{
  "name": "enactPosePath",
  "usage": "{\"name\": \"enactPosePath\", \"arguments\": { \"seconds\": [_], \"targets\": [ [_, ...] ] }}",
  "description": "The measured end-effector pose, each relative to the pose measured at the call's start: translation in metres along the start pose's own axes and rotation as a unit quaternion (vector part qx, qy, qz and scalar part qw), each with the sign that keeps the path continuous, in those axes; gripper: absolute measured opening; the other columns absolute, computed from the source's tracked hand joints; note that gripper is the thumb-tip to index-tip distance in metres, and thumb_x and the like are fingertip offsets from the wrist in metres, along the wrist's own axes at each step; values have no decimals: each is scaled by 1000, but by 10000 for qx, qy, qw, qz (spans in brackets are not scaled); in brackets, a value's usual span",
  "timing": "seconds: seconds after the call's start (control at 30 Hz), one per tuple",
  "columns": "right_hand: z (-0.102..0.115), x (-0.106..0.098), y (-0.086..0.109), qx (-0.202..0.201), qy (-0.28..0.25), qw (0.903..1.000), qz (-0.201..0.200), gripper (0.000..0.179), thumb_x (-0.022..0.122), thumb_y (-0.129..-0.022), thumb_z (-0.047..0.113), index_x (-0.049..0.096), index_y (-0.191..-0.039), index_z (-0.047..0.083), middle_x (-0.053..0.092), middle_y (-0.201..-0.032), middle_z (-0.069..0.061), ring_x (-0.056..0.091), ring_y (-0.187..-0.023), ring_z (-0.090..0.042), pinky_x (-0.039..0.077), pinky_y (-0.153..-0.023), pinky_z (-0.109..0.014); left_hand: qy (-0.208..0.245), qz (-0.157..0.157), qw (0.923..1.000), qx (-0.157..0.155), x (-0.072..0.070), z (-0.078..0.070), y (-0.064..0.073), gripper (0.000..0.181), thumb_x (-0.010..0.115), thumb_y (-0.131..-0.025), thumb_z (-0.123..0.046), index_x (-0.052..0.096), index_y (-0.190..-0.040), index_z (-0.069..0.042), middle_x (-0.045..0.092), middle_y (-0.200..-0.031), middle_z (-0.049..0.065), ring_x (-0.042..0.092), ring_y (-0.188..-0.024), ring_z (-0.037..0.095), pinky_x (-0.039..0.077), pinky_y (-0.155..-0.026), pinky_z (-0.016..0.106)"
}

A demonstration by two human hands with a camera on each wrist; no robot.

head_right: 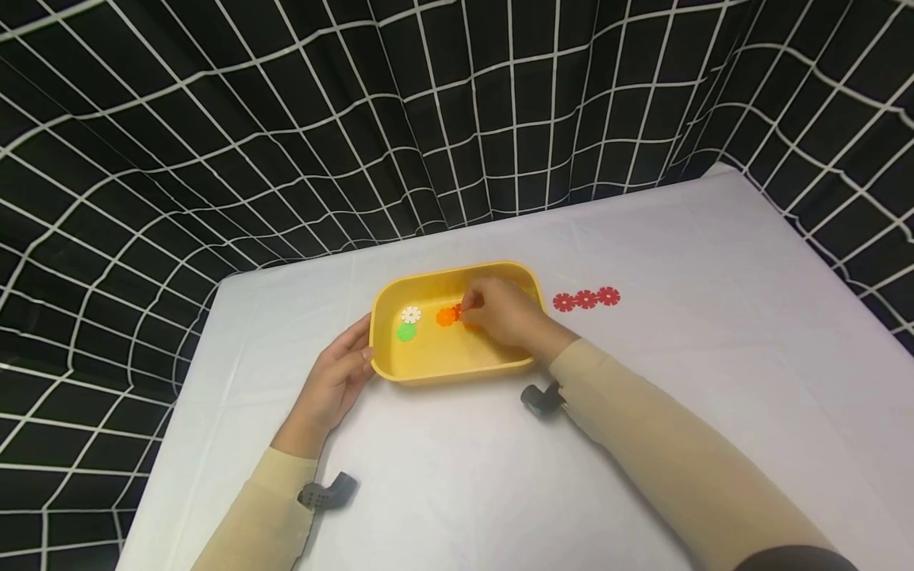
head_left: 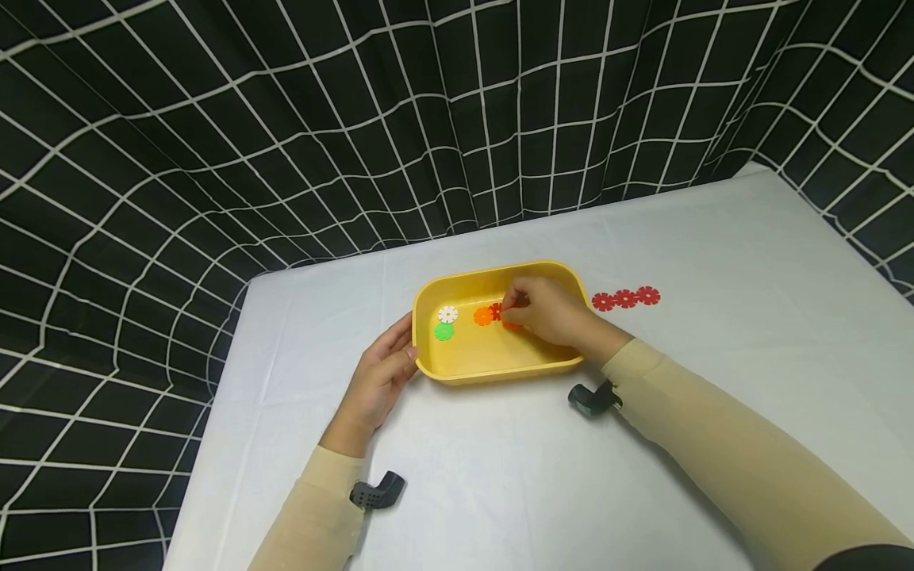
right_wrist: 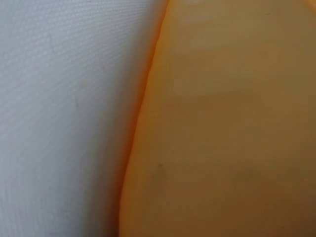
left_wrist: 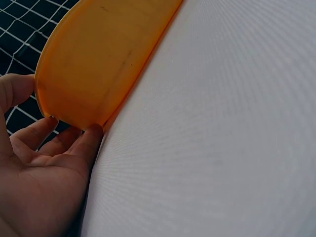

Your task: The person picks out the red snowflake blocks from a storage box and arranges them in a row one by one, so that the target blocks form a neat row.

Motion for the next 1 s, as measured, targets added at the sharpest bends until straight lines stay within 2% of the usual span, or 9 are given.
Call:
{"name": "enactPosePath", "arguments": {
  "seconds": [0.23, 0.47, 0.63, 0.7, 0.9, 1.0],
  "targets": [
    [0, -3, 0, -101, -417, 9987, -288, 9, 78, -102, 9, 70, -100, 7, 66, -93, -10, 59, -87, -29, 52, -74, -35, 39, 32, 10000, 13, 0, -1, 0, 61, 54, -107, 1, 38, -167, 0, 41, -169, 14, 41, -154, 28, 43, -120, 42],
    [3, -8, 3, -183, -879, 9949, -468, 10, 77, -103, 10, 71, -110, 6, 66, -97, -12, 62, -86, -32, 56, -71, -29, 1, 16, 10000, 3, 1, -2, 0, 61, 54, -108, 0, 38, -167, 0, 42, -169, 14, 42, -154, 28, 44, -119, 42],
    [3, -9, 4, -270, -1186, 9915, -461, 11, 78, -103, 10, 72, -111, 6, 67, -98, -13, 63, -85, -37, 56, -65, -27, -23, -2, 10000, 0, 1, -2, 0, 62, 56, -107, -1, 39, -167, 0, 42, -169, 14, 42, -154, 28, 44, -119, 43],
    [3, -10, 5, -291, -1322, 9899, -419, 11, 78, -103, 10, 72, -112, 5, 68, -99, -13, 63, -86, -39, 57, -66, -29, -5, -4, 10000, -11, 1, -1, 0, 62, 56, -107, -1, 38, -167, 0, 42, -169, 14, 42, -154, 28, 44, -119, 43],
    [6, -13, 9, -328, -1718, 9838, -387, 16, 78, -102, 10, 73, -115, 4, 69, -103, -15, 65, -92, -43, 63, -83, -42, 18, -41, 10000, -45, 0, 0, -1, 61, 55, -107, 0, 40, -166, 0, 44, -168, 13, 43, -153, 27, 44, -119, 43],
    [7, -14, 11, -349, -1836, 9817, -360, 20, 79, -102, 11, 72, -119, 2, 68, -106, -16, 65, -94, -41, 63, -86, -40, 13, -56, 10000, -53, -1, 1, -1, 61, 55, -107, 0, 40, -166, 0, 44, -168, 13, 43, -153, 27, 45, -119, 42]
  ]
}}
Point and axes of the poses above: each hand's wrist, its own y-axis away from the middle knuckle, its own x-axis out of the palm, z = x × y, the point moved 2 cm from there along -y, towards the middle knuckle
